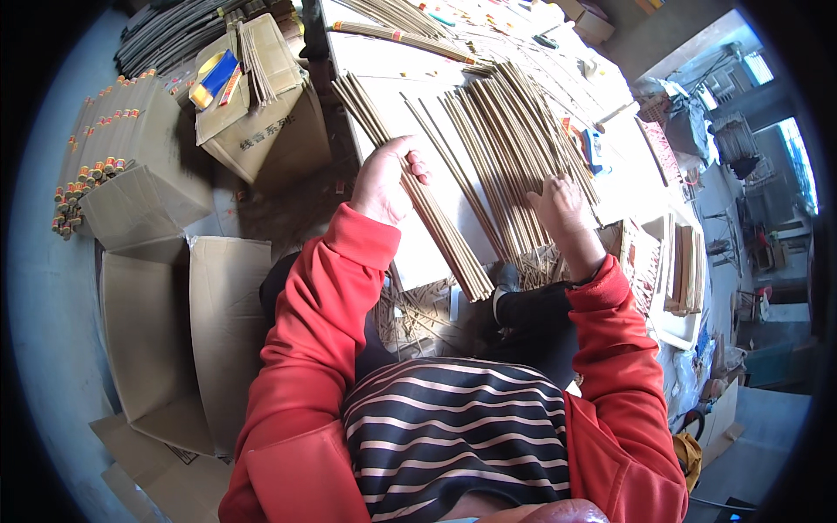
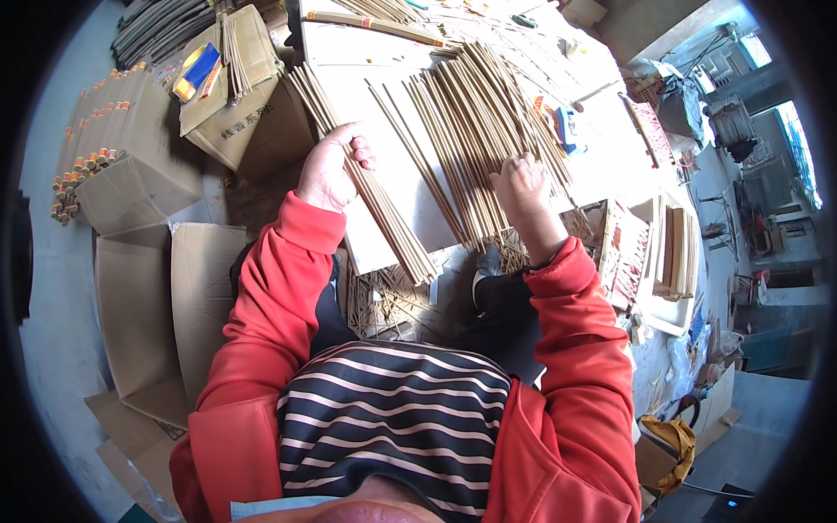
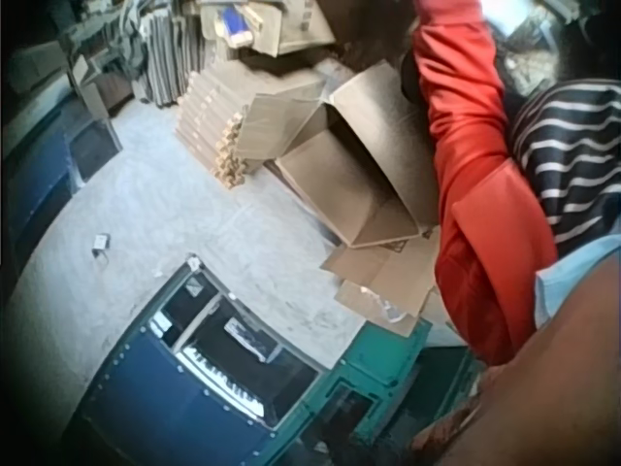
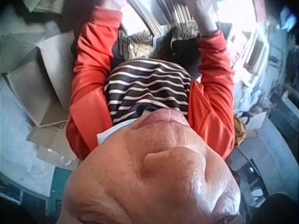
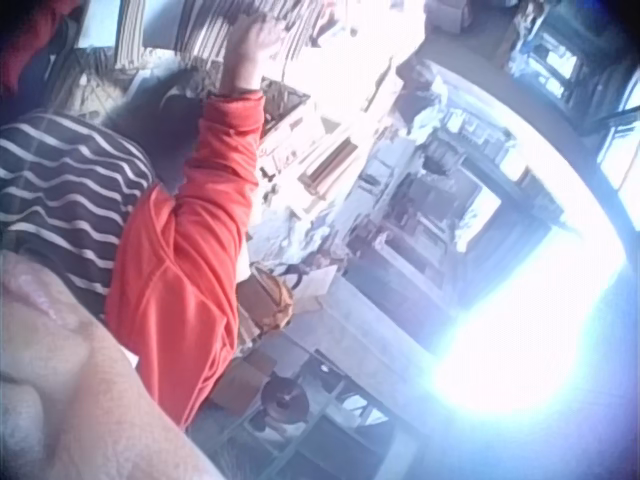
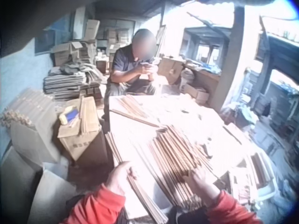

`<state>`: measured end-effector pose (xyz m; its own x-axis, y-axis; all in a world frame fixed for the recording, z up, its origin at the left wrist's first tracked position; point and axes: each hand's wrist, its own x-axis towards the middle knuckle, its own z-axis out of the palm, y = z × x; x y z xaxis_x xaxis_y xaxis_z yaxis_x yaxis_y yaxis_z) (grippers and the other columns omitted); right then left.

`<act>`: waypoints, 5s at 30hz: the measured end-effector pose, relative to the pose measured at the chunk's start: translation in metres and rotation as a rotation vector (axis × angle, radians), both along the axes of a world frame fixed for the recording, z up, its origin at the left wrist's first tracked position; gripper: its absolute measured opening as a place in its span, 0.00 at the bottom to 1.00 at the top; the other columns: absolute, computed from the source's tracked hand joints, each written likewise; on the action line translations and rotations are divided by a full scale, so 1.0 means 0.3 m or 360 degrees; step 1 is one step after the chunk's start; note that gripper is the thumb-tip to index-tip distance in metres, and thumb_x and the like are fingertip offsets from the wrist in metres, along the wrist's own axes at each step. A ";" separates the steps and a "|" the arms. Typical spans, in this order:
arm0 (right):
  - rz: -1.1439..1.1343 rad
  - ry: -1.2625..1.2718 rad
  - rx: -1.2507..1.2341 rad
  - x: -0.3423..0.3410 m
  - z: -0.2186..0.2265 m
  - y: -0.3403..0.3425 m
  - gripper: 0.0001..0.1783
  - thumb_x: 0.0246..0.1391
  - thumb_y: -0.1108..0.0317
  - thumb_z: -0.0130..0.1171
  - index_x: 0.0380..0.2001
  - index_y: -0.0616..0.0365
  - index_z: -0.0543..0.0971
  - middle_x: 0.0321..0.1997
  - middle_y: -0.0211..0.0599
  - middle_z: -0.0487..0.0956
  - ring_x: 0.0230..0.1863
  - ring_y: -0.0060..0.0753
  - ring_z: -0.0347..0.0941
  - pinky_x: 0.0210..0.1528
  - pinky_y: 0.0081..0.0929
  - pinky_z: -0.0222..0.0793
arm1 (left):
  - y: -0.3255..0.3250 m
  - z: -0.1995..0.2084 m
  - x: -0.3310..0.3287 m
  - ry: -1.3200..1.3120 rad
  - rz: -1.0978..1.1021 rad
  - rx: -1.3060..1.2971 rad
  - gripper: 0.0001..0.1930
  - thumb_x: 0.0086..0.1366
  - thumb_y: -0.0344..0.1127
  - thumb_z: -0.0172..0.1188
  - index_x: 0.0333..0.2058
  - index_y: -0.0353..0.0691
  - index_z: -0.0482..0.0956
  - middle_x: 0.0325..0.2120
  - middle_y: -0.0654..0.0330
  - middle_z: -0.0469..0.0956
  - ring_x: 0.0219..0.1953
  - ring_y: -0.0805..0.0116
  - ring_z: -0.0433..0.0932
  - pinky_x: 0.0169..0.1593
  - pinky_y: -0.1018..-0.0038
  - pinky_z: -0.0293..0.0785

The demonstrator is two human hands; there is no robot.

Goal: The person gathers thin wooden sticks from a table and a nearby bin, aligns them into a bundle, and repeatedly adjusts the bundle by hand to straighten the ends. The person continues to add sticks and refine the alignment throughout the clip.

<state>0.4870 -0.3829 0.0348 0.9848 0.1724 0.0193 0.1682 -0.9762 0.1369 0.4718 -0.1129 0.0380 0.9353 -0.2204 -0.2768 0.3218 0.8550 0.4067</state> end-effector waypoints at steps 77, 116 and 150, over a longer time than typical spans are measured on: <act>0.0688 0.0458 0.2458 -0.210 0.077 0.459 0.31 0.46 0.72 0.62 0.53 0.63 0.62 0.49 0.42 0.71 0.49 0.30 0.68 0.51 0.26 0.65 | -0.074 0.286 -0.192 -0.1253 0.0594 0.1575 0.20 0.49 0.24 0.62 0.43 0.32 0.70 0.32 0.59 0.75 0.34 0.75 0.73 0.40 0.78 0.70; -0.0018 0.1876 0.2905 -0.282 0.178 0.380 0.19 0.42 0.78 0.62 0.38 0.63 0.68 0.26 0.36 0.75 0.23 0.28 0.73 0.27 0.21 0.71 | 0.041 0.103 -0.077 -0.0676 -0.0074 -0.0048 0.26 0.46 0.23 0.48 0.48 0.23 0.64 0.42 0.45 0.73 0.46 0.53 0.72 0.56 0.60 0.65; -0.0269 0.2302 0.3301 -0.282 0.144 0.364 0.28 0.62 0.49 0.32 0.50 0.63 0.63 0.38 0.56 0.75 0.33 0.43 0.76 0.35 0.35 0.76 | 0.034 0.096 -0.068 -0.0691 -0.0215 -0.0266 0.28 0.44 0.27 0.47 0.48 0.23 0.66 0.42 0.47 0.73 0.45 0.54 0.72 0.54 0.61 0.66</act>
